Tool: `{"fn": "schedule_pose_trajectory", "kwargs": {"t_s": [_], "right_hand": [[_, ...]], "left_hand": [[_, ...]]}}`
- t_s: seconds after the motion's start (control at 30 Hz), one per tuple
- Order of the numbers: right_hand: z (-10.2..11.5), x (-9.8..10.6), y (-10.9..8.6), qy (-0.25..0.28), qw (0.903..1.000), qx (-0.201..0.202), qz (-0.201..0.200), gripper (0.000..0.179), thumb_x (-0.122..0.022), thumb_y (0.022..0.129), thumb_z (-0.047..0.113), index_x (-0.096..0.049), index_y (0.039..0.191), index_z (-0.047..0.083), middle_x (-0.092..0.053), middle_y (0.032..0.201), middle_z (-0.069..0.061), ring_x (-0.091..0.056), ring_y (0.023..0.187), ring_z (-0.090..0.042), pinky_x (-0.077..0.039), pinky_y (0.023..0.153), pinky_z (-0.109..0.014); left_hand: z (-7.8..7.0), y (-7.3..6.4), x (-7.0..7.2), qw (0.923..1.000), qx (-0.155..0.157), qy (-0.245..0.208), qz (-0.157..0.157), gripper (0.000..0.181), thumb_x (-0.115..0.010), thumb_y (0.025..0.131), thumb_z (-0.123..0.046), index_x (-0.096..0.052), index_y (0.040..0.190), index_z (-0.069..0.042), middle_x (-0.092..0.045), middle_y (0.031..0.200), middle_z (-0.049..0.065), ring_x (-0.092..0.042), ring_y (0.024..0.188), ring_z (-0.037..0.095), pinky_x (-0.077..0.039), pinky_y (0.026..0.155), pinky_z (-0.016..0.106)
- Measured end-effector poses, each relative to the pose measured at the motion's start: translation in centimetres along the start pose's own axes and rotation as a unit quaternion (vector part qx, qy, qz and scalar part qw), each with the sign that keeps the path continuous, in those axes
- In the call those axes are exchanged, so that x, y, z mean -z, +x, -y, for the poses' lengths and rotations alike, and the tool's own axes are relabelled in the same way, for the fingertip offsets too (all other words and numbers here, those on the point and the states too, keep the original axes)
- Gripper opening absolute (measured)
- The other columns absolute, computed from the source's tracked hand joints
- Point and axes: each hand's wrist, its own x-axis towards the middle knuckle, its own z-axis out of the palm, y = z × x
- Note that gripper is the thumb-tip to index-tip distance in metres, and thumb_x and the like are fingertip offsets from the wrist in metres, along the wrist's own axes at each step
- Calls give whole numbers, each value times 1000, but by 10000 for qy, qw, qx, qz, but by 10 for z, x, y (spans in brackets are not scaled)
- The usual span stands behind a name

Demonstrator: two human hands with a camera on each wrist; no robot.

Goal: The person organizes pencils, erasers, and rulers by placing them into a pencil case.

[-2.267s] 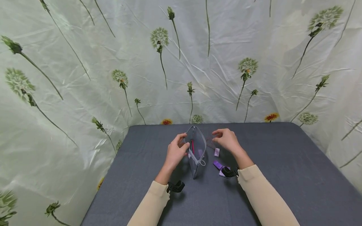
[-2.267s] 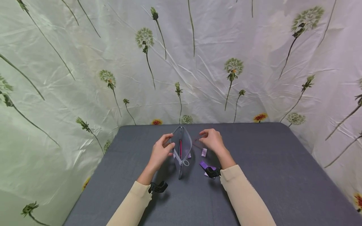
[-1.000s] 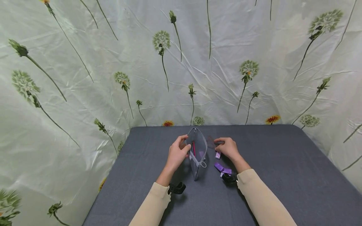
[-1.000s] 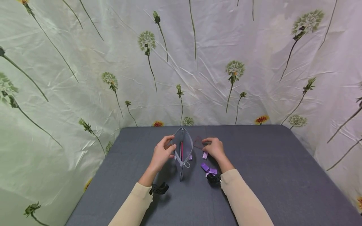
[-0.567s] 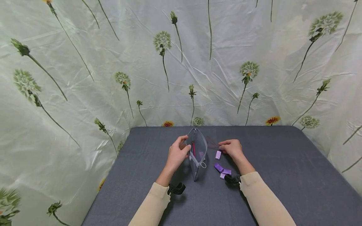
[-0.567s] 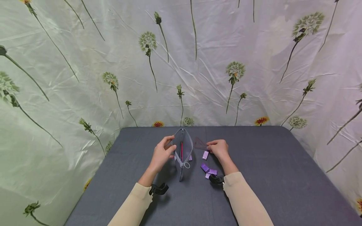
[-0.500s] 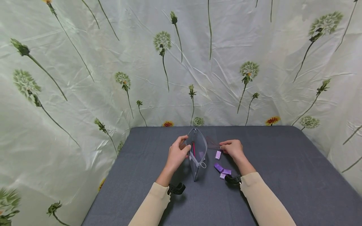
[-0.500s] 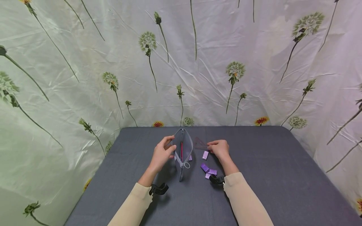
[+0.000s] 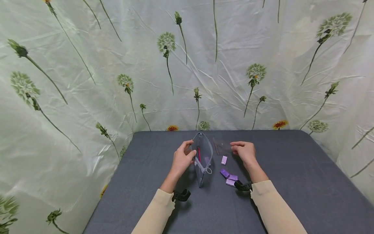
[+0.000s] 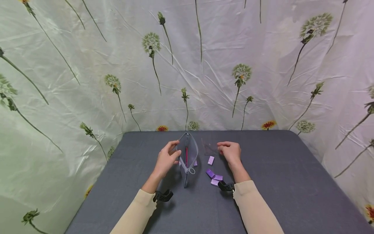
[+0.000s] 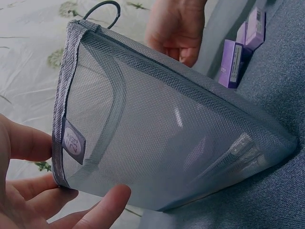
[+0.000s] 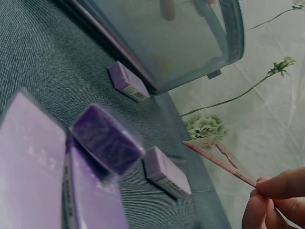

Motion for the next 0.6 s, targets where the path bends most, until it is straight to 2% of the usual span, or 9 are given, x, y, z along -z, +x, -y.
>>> {"fn": "schedule_pose_trajectory", "kwargs": {"t_s": [0.27, 0.4, 0.5, 0.6], "right_hand": [[17, 7, -6, 159, 9998, 123, 28, 24, -69, 92, 6, -75, 114, -2, -72, 110, -14, -68, 95, -35, -57, 81, -39], [31, 10, -12, 299, 9991, 294, -52, 22, -70, 92, 6, -75, 113, -1, -70, 114, -18, -69, 86, -26, -57, 82, -38], [43, 12, -17, 366, 9982, 480, -42, 21, -71, 92, 8, -76, 111, 0, -71, 112, -17, -67, 80, -17, -57, 77, -30], [53, 13, -23, 446, 9966, 683, 82, 20, -71, 92, 10, -77, 109, 1, -72, 108, -14, -67, 81, -15, -55, 74, -24]], "left_hand": [[-1, -1, -1, 10000, -23, 11, -15, 40, -67, 97, -19, -60, 136, -23, -51, 149, 1, -53, 129, 39, -60, 72, 41], [0, -1, 0, 10000, -54, 22, -10, 40, -67, 97, -21, -60, 136, -23, -52, 149, 1, -54, 128, 39, -60, 71, 40], [0, -1, 0, 10000, -62, 10, 1, 41, -67, 97, -21, -60, 137, -21, -51, 149, 1, -54, 128, 40, -60, 71, 41], [0, 0, 0, 10000, -61, 6, 1, 44, -67, 97, -21, -58, 139, -16, -51, 150, 2, -54, 128, 41, -60, 71, 42]]}}
